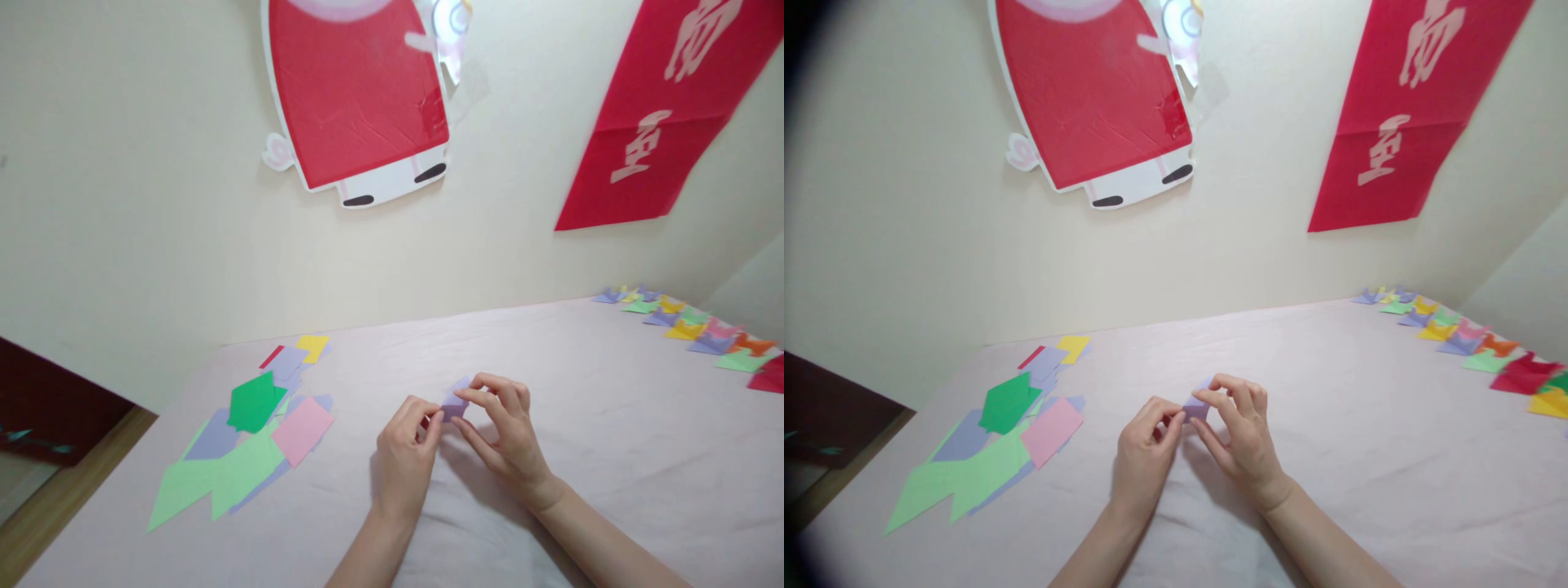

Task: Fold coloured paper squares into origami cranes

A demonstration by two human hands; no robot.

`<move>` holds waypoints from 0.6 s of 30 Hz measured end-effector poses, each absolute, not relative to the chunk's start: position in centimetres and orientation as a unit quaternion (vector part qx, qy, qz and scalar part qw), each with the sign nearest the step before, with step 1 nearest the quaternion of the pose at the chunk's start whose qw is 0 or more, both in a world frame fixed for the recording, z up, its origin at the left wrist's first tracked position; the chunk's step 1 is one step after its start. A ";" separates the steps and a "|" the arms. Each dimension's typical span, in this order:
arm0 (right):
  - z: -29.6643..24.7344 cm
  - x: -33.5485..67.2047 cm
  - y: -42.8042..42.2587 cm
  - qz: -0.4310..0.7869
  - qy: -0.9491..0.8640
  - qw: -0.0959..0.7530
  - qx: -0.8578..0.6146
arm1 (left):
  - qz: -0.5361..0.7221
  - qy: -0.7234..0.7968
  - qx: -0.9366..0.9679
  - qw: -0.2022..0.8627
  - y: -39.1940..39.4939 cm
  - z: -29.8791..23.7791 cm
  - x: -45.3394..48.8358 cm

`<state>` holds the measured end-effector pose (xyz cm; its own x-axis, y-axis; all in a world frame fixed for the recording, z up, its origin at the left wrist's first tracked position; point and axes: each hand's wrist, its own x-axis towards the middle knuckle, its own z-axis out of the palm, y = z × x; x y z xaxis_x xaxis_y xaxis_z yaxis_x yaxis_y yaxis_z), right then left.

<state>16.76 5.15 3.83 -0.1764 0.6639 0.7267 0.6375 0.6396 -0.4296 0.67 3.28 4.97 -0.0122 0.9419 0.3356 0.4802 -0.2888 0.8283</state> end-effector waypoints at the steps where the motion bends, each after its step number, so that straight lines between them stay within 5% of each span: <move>1: 3.7 16.8 5.2 0.015 -0.764 0.479 -0.433 | 0.452 0.535 0.678 0.224 3.3 5.1 0.5; 11: 3.9 16.6 5.2 0.018 -0.775 0.460 -0.433 | 0.387 0.508 0.768 0.046 3.5 5.2 -0.4; 18: 3.8 16.6 5.4 0.051 -0.797 0.442 -0.409 | 0.408 0.502 0.760 0.062 3.6 5.1 -0.6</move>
